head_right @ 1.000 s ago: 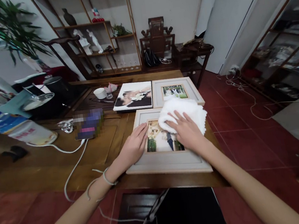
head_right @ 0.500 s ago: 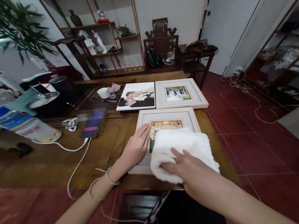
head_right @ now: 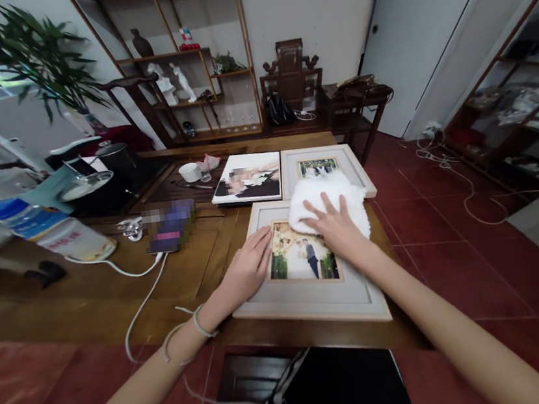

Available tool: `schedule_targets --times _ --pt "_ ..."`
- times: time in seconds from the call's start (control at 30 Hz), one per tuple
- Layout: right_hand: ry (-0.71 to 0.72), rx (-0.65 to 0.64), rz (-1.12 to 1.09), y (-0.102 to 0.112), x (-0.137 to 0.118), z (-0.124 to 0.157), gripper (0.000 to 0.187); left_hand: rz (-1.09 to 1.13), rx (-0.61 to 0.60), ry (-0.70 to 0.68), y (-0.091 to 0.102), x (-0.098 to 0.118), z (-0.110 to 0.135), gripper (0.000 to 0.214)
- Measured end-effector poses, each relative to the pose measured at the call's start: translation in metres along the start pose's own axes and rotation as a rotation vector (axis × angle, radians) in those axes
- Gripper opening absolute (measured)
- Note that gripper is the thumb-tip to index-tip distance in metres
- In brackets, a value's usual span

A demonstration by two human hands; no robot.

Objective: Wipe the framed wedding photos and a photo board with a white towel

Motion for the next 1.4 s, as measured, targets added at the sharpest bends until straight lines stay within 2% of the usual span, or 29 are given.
schedule_targets --times 0.07,0.13,0.37,0.5,0.63,0.9,0.97,1.03,1.13,1.3,1.4 --pt "0.016 -0.055 -0.006 -0.013 -0.013 0.006 0.067 0.005 0.007 0.001 0.001 0.000 0.000 0.040" --pt "0.022 -0.095 -0.011 -0.014 -0.027 0.018 0.065 0.003 0.011 -0.001 0.001 0.001 0.000 0.041" --pt "0.102 -0.266 -0.219 0.017 -0.087 0.094 0.067 -0.011 0.008 -0.012 0.000 0.002 0.001 0.042" --pt "0.141 -0.272 -0.314 0.026 -0.110 0.115 0.072 -0.019 0.012 -0.031 -0.002 0.001 0.000 0.042" --pt "0.099 -0.211 -0.299 0.020 -0.101 0.100 0.073 -0.026 -0.007 -0.041 -0.003 0.001 0.000 0.043" --pt "-0.016 -0.046 -0.139 -0.007 -0.033 0.008 0.071 -0.053 -0.059 -0.045 -0.005 0.000 0.000 0.046" --pt "-0.004 -0.035 -0.102 -0.010 -0.029 -0.004 0.067 -0.052 -0.057 -0.037 -0.004 0.000 0.000 0.046" --pt "0.022 -0.044 -0.089 -0.011 -0.036 -0.003 0.063 -0.042 -0.058 -0.027 -0.002 0.001 0.000 0.046" --pt "0.055 -0.108 -0.134 -0.006 -0.058 0.021 0.062 -0.033 -0.059 -0.022 -0.001 0.003 0.000 0.045" --pt "0.129 -0.279 -0.313 0.018 -0.104 0.083 0.071 -0.044 -0.070 -0.034 -0.004 0.001 -0.001 0.046" --pt "0.203 -0.295 -0.404 0.031 -0.123 0.107 0.076 -0.044 -0.074 -0.042 -0.006 -0.001 0.000 0.047"
Point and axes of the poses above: each hand's wrist, its own z-axis away from the middle knuckle, its own y-axis out of the back of the hand, x = y × z, the point moved 7 cm from there along -z, towards the middle knuckle, and after that the axes turned 5 degrees about -z, right-handed, at the moved point
